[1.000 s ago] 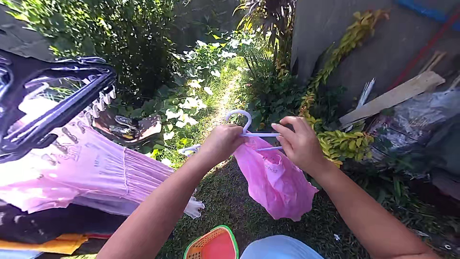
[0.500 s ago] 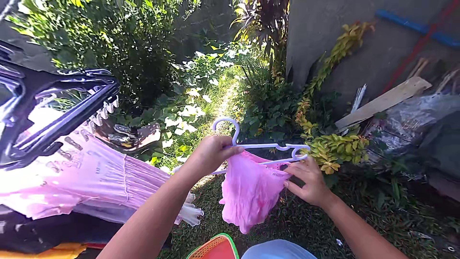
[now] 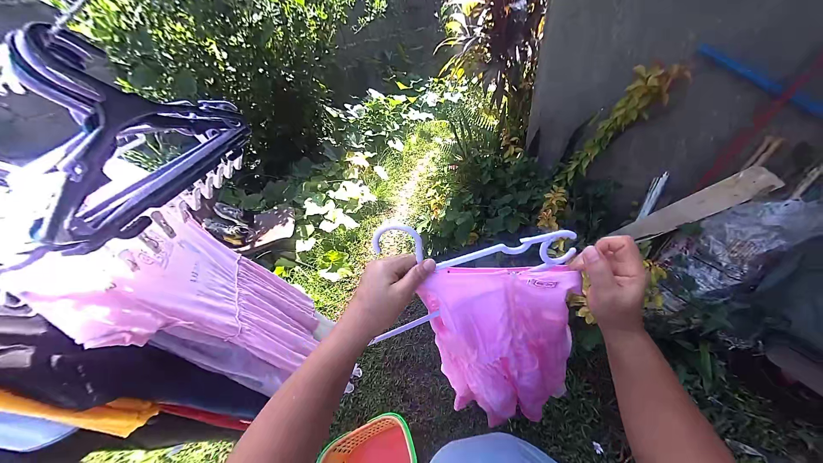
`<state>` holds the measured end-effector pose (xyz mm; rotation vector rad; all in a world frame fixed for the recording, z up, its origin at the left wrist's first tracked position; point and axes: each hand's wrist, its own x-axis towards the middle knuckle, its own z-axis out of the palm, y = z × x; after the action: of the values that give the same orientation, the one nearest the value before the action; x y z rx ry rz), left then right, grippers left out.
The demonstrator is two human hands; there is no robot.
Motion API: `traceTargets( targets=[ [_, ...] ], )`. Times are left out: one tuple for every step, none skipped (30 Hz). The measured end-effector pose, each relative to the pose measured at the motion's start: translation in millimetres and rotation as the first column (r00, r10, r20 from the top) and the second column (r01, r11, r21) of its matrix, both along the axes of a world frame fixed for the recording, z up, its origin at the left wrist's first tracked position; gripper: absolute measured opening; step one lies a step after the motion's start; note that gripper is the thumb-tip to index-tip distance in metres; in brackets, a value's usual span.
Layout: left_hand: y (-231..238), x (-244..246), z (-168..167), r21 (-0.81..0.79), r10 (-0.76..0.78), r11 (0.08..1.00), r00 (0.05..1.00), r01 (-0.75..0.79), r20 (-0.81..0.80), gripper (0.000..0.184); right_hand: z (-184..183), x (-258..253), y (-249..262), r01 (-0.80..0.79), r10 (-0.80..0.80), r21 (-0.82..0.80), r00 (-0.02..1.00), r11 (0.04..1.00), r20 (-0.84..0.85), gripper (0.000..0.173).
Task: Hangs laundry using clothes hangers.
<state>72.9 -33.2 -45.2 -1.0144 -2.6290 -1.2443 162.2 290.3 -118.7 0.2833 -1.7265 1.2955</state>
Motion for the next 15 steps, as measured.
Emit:
traceTargets(
  targets=[
    [1,1,-3,0.051,-0.008,0.999,1.000,0.007,0.030,0.039,5,-1,1,0.004,-0.004,-0.005,1.000,1.000,-0.008,0.002],
    [1,1,-4,0.087,-0.029,0.996,0.998,0.024,0.056,0.038,11,-1,2,0.012,-0.013,-0.015,1.000,1.000,-0.010,0.004],
    [3,3,-5,0.106,-0.054,0.993,0.996,0.046,0.070,0.037,15,-1,4,0.023,-0.023,-0.028,1.000,0.999,-0.011,0.005],
    [4,5,-5,0.109,-0.075,0.992,0.995,0.067,0.072,0.036,18,-1,6,0.033,-0.033,-0.044,0.999,0.999,-0.013,0.006],
    [6,7,-4,0.102,-0.089,0.991,0.994,0.083,0.061,0.036,22,-2,8,0.044,-0.045,-0.054,0.999,0.998,-0.020,0.008],
    [8,8,-4,0.090,-0.094,0.992,0.995,0.091,0.033,0.036,25,-3,10,0.057,-0.059,-0.060,0.998,0.997,-0.025,0.008],
    [10,10,-4,0.077,-0.091,0.993,0.996,0.091,0.001,0.036,27,-2,12,0.076,-0.077,-0.061,0.997,0.995,-0.024,0.009],
    [12,11,-3,0.062,-0.082,0.994,0.996,0.085,-0.038,0.037,29,-2,13,0.096,-0.097,-0.058,0.995,0.994,-0.019,0.009],
    [14,12,-1,0.049,-0.070,0.996,0.994,0.074,-0.081,0.039,32,-1,14,0.119,-0.120,-0.048,0.993,0.992,-0.011,0.009],
    [16,13,0,0.039,-0.057,0.997,0.991,0.062,-0.125,0.040,35,-1,16,0.143,-0.143,-0.029,0.990,0.989,-0.006,0.009],
    [17,14,1,0.029,-0.048,0.998,0.985,0.053,-0.168,0.041,38,-2,17,0.167,-0.167,0.012,0.986,0.986,0.002,0.010],
    [18,14,1,0.017,-0.041,0.999,0.978,0.045,-0.207,0.041,40,-2,20,0.178,-0.178,0.078,0.984,0.981,0.003,0.013],
    [17,14,2,0.004,-0.037,0.999,0.973,0.039,-0.229,0.041,42,-2,22,0.167,-0.170,0.164,0.986,0.972,0.001,0.019],
    [15,12,2,0.001,-0.036,0.999,0.970,0.037,-0.242,0.041,44,-1,25,0.145,-0.151,0.253,0.989,0.956,0.003,0.025],
    [12,11,2,0.013,-0.037,0.999,0.968,0.041,-0.247,0.040,47,2,25,0.122,-0.131,0.338,0.991,0.933,0.006,0.028]
  ],
)
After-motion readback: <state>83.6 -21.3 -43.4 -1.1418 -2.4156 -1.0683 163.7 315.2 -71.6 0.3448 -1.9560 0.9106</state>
